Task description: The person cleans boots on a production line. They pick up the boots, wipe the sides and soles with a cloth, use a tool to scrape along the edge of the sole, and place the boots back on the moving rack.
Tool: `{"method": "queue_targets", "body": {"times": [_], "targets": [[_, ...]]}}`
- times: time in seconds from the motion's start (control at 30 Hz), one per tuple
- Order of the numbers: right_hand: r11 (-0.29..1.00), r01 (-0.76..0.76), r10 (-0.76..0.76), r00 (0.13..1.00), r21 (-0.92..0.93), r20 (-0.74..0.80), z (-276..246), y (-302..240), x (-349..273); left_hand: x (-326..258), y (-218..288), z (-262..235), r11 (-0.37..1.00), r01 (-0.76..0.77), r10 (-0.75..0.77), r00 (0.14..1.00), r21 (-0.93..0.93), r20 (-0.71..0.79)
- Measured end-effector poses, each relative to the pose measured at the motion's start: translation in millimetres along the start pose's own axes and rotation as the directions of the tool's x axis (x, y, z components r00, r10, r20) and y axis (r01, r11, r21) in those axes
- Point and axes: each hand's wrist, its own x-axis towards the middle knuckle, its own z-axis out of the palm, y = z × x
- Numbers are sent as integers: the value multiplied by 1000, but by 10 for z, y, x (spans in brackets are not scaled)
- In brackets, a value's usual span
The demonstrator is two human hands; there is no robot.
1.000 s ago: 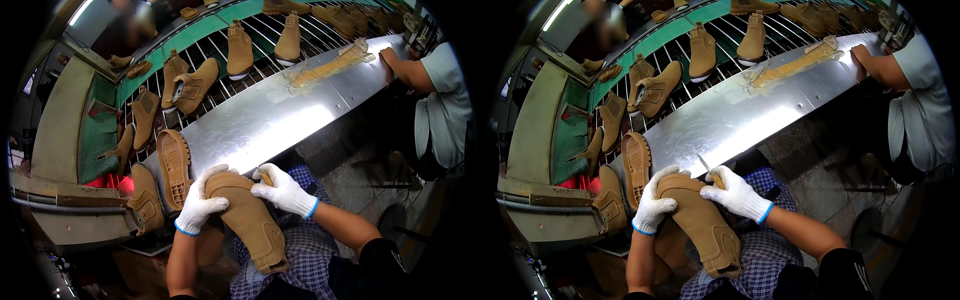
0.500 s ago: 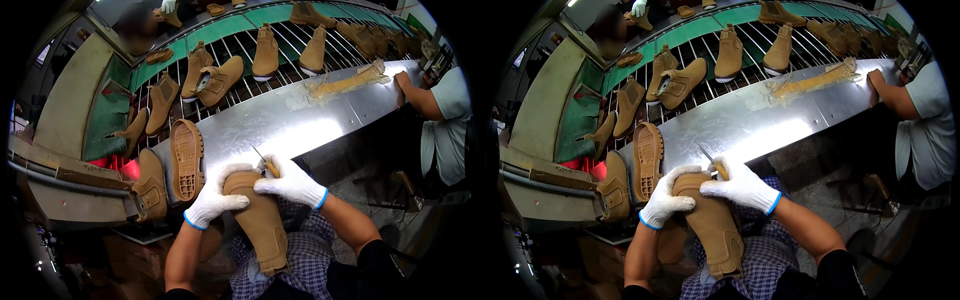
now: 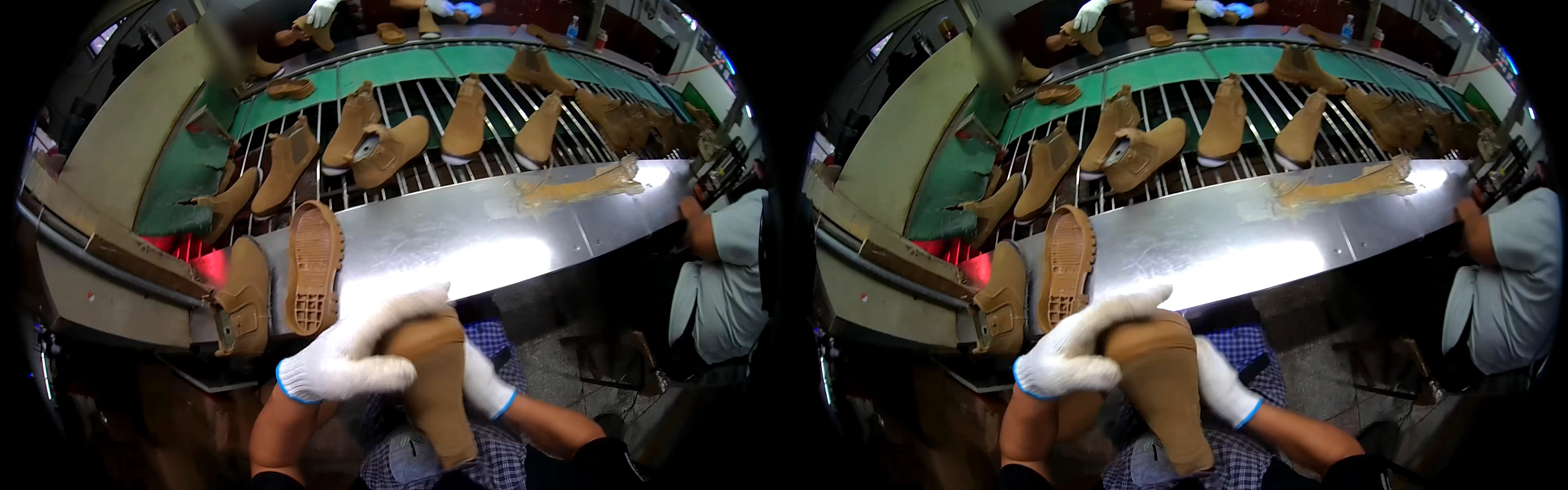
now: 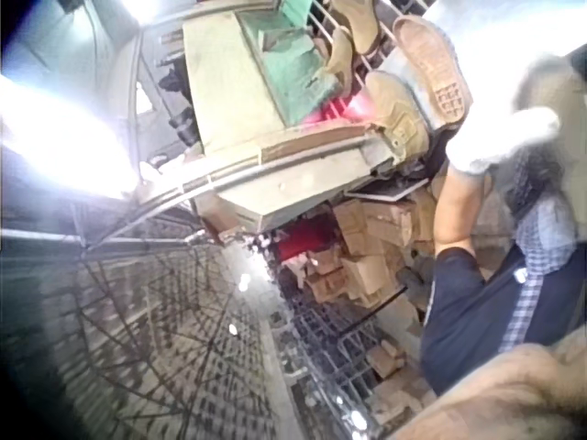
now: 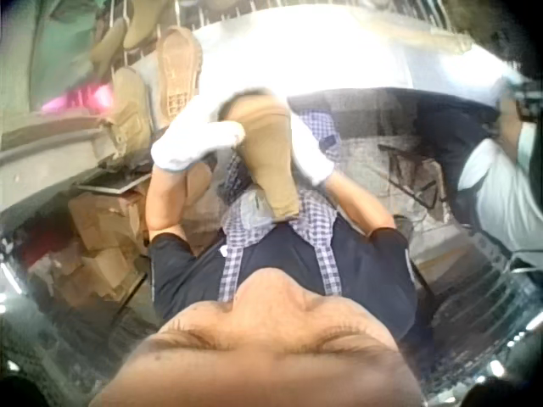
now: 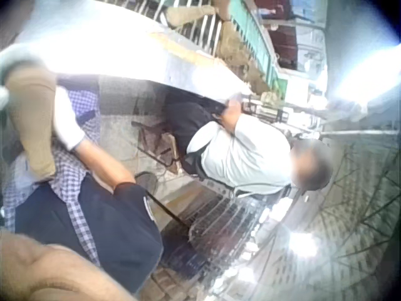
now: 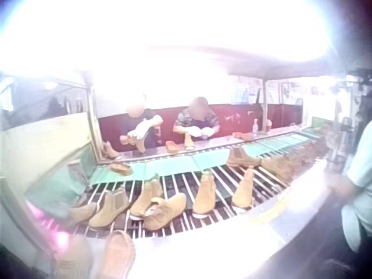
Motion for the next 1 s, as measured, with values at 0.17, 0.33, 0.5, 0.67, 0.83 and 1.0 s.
{"method": "queue_targets", "body": {"times": [0.17, 0.33, 0.5, 0.67, 0.83, 1.0], "targets": [[624, -532, 286, 837, 572, 466, 399, 94, -213, 408, -186, 34, 998, 48, -50, 998, 36, 38], [635, -534, 483, 838, 558, 252, -387, -64, -17, 412, -1065, -480, 929, 72, -151, 969, -364, -194], [991, -29, 71, 946, -134, 317, -1024, -350, 144, 593, -1172, -553, 939, 129, -189, 968, -319, -165], [814, 158, 161, 863, -559, 479, -1160, -574, 432, 775, -961, -525, 953, 247, -272, 953, -175, -136], [782, 258, 93, 852, -568, 515, -982, -731, 604, 812, -1033, -567, 942, 329, -335, 930, -70, -148], [839, 141, 207, 810, -525, 548, -1155, -574, 750, 786, -997, -440, 962, 271, -262, 943, 17, -207]]}}
